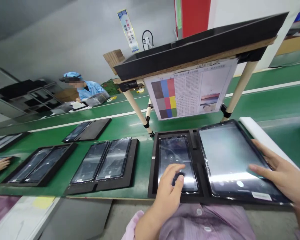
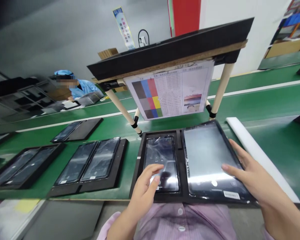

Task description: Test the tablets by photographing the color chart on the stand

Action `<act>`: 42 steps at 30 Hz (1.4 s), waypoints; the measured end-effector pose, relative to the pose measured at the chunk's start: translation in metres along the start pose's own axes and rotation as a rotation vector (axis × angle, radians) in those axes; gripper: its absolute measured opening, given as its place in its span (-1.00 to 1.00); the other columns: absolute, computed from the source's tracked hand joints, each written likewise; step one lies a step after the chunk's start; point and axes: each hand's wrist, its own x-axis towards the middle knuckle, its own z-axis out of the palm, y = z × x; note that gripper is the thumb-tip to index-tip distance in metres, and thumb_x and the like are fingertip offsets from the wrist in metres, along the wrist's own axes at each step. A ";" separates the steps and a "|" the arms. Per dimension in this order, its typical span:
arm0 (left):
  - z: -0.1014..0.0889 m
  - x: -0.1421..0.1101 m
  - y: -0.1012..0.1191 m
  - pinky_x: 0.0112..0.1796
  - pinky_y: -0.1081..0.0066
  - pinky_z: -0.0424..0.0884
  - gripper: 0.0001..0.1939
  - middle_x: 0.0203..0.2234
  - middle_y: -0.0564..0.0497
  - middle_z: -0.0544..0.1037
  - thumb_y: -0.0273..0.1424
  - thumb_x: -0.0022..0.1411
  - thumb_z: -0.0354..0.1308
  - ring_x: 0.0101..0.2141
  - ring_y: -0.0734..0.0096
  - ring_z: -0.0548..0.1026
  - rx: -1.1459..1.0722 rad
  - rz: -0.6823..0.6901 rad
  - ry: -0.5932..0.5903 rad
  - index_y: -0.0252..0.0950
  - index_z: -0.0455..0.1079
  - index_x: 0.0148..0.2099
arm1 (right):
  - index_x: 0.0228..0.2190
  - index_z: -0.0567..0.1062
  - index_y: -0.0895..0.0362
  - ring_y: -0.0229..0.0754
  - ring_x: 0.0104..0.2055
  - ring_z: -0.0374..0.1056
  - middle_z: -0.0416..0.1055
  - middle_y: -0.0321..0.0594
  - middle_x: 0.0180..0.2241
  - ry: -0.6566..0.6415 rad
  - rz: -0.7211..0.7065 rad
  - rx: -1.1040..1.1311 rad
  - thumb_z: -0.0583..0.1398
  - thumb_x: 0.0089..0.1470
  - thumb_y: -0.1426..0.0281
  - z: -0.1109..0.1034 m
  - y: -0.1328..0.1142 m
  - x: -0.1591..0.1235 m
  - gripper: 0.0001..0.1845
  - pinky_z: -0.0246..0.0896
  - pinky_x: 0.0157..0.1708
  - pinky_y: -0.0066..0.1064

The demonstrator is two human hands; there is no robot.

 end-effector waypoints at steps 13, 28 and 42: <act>0.020 -0.011 0.031 0.31 0.02 0.07 0.19 0.35 -0.33 0.14 -0.20 -0.08 0.48 0.34 -0.16 0.14 0.043 0.074 0.413 -0.29 -0.11 0.44 | 0.04 0.49 0.02 0.12 0.22 0.25 0.43 -0.09 0.06 -0.350 -0.582 0.733 0.05 0.12 -0.31 0.089 -0.027 -0.018 -0.22 0.28 0.18 0.01; 0.034 -0.008 0.015 0.24 -0.10 0.18 0.17 0.30 -0.42 0.16 -0.09 -0.11 0.44 0.34 -0.25 0.12 0.217 0.070 0.618 -0.33 -0.11 0.40 | -0.39 0.58 0.08 0.12 0.17 0.32 0.53 -0.04 -0.19 -0.415 -0.554 0.669 0.00 0.02 -0.39 0.102 -0.043 -0.012 -0.18 0.37 0.09 -0.04; 0.036 -0.008 0.011 0.27 -0.12 0.10 0.25 0.32 -0.45 0.14 0.05 -0.13 0.44 0.35 -0.26 0.08 0.227 0.123 0.640 -0.36 -0.10 0.42 | -0.24 0.57 0.05 0.05 0.12 0.37 0.54 -0.06 -0.22 -0.438 -0.491 0.606 -0.06 0.07 -0.37 0.105 -0.028 -0.004 -0.17 0.38 0.06 -0.03</act>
